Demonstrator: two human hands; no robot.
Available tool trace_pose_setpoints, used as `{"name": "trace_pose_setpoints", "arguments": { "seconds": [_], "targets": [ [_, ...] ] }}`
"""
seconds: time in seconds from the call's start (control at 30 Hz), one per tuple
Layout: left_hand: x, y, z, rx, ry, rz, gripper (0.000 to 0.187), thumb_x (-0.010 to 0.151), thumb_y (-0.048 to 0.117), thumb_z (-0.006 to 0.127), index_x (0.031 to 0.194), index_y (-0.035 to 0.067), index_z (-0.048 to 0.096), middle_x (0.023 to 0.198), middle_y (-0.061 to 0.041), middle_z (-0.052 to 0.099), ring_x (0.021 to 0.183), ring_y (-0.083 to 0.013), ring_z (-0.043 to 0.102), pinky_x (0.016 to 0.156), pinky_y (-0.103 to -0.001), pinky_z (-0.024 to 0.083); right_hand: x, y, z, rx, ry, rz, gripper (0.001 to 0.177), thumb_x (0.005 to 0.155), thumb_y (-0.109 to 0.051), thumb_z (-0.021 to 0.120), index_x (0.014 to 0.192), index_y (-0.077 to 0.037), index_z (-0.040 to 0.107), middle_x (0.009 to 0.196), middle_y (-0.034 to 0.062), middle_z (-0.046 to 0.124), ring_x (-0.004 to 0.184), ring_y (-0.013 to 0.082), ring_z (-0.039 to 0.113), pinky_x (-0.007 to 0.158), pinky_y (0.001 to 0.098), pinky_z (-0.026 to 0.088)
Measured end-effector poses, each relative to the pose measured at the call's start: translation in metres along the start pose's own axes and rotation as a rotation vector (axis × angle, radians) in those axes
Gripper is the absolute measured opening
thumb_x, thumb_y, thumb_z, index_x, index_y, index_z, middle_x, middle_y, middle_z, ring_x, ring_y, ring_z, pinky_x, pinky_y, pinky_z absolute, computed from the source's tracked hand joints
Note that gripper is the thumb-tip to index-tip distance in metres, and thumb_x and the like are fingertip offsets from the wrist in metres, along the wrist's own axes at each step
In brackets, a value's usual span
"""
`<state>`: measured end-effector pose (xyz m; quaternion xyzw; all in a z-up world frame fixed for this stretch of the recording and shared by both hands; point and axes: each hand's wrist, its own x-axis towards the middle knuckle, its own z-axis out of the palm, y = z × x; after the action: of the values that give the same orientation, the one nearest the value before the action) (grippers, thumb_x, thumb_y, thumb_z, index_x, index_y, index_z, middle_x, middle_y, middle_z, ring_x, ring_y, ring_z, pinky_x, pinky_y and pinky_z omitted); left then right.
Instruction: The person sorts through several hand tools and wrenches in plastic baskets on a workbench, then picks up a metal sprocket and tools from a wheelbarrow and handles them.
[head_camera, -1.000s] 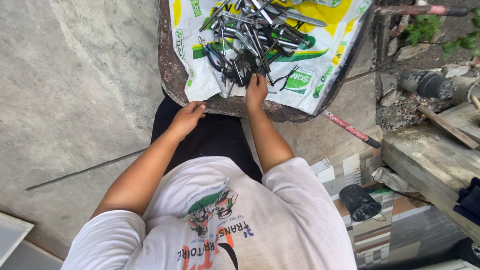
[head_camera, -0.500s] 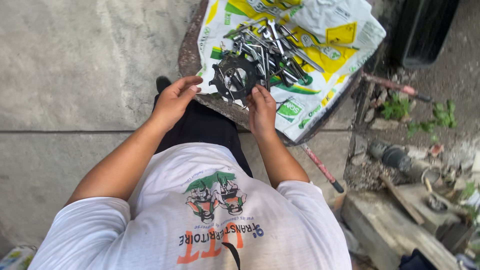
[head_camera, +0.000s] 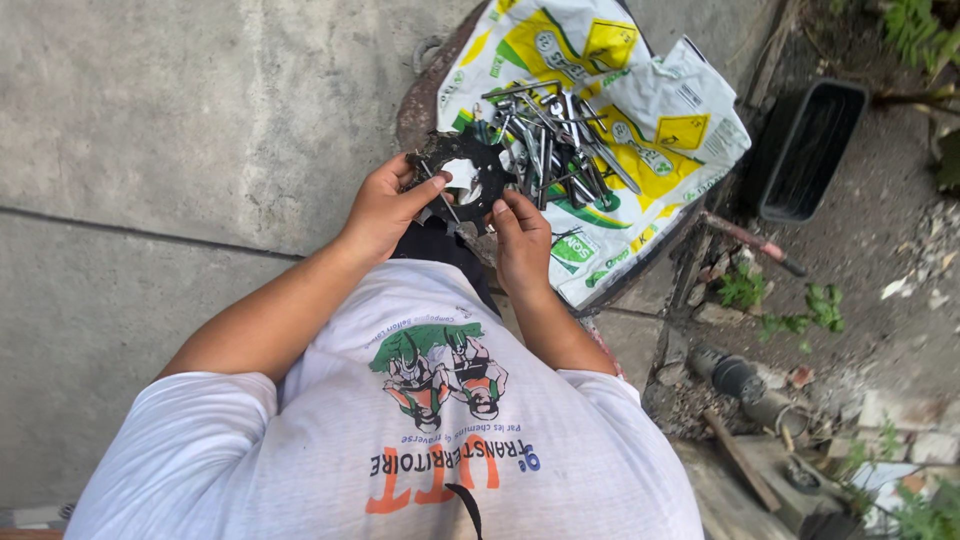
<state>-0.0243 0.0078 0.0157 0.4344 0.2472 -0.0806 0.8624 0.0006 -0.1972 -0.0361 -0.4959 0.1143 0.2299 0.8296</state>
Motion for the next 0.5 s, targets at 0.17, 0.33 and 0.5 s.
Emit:
{"name": "trace_pose_setpoints", "arguments": {
  "seconds": [0.17,0.33,0.5],
  "targets": [
    [-0.026,0.006,-0.028,0.069,0.088,0.150,0.018,0.097,0.001,0.064,0.115,-0.001,0.063,0.108,-0.006,0.070,0.095,-0.0132,0.069,0.088,-0.027,0.057,-0.004,0.010,0.036,-0.067,-0.097,-0.027,0.026,0.100,-0.006,0.062,0.122,0.008,0.063,0.102,0.0068,0.068,0.088,0.0122,0.060,0.081,0.0266,0.050],
    [-0.063,0.019,-0.055,0.184,0.176,0.235,0.021,0.098,0.003,0.062,0.119,-0.001,0.063,0.108,-0.006,0.072,0.095,-0.0100,0.067,0.085,-0.026,0.056,-0.006,0.020,0.067,-0.018,-0.173,0.013,0.024,0.102,-0.007,0.063,0.121,0.007,0.065,0.095,0.0058,0.067,0.084,0.0116,0.060,0.076,0.0248,0.050],
    [-0.097,0.015,-0.093,0.030,0.234,0.090,0.025,0.097,0.009,0.057,0.121,0.003,0.061,0.109,-0.004,0.073,0.089,-0.0093,0.068,0.073,-0.025,0.058,-0.018,0.035,0.099,-0.015,-0.192,0.100,0.020,0.101,-0.008,0.064,0.115,0.006,0.065,0.095,0.0057,0.068,0.082,0.0128,0.061,0.077,0.0253,0.051]
  ]
}}
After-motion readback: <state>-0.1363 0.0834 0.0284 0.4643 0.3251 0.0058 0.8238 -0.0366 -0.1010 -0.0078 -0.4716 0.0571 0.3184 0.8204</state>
